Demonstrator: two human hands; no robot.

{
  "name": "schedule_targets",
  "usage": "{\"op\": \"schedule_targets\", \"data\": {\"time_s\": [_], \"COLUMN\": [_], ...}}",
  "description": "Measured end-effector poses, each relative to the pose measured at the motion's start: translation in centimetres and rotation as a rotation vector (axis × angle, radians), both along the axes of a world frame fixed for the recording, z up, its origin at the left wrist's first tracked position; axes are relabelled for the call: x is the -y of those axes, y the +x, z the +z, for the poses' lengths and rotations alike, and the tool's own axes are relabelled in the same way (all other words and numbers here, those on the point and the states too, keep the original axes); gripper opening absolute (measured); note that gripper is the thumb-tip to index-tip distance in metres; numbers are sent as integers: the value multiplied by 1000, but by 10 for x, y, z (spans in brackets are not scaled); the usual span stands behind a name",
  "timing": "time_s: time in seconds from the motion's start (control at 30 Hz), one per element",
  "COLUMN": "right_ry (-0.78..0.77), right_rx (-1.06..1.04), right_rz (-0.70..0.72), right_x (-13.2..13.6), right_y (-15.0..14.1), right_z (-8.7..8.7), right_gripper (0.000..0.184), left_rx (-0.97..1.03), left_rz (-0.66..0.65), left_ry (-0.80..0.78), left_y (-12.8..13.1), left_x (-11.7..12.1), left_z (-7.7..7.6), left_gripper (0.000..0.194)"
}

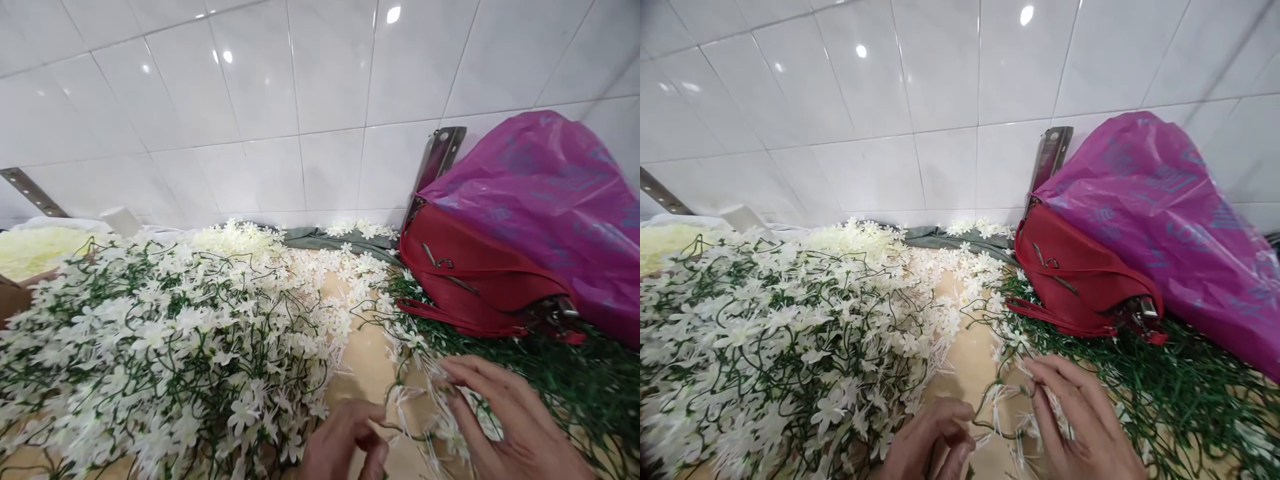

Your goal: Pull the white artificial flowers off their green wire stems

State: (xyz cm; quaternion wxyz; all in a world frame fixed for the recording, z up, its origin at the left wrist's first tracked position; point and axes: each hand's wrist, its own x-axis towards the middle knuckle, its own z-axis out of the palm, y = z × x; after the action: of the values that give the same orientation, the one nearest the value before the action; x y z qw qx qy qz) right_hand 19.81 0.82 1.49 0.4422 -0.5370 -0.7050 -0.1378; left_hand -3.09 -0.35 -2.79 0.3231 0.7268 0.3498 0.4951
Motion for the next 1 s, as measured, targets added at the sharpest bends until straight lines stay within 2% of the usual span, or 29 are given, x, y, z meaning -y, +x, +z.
{"op": "schedule_targets", "data": {"time_s": [0.13, 0.27, 0.33, 0.4, 0.53, 0.67, 0.73, 0.83, 1.0], "right_ry": [-112, -233, -313, -347, -359, -330, -268, -186, -248], "right_rx": [40, -96, -145, -179, -253, -145, -98, -147, -355], "right_rz": [259, 420, 541, 596, 586, 579, 512, 339, 156], "right_x": [12, 20, 22, 24, 25, 21, 16, 8, 2], "right_y": [-13, -33, -42, -47, -48, -40, -36, -32, -32], "right_z": [-9, -26, -27, -23, -12, -8, -8, -7, -6], "right_gripper": [28, 37, 40, 41, 38, 31, 26, 18, 9], "left_rx": [81, 149, 139, 105, 80, 135, 208, 300, 231], "left_rz": [-51, -36, -5, 20, 50, 52, 80, 105, 83], "left_ry": [-40, -67, -80, -90, -119, -200, -235, -269, -207], "left_y": [-3, -3, -5, -8, -12, -10, -8, -7, -9], "left_x": [-1, 1, 2, 2, 0, 1, 1, 0, 1], "left_z": [-4, -3, 0, 4, 11, 17, 19, 22, 20], "left_gripper": [42, 37, 33, 23, 14, 14, 15, 17, 15]}}
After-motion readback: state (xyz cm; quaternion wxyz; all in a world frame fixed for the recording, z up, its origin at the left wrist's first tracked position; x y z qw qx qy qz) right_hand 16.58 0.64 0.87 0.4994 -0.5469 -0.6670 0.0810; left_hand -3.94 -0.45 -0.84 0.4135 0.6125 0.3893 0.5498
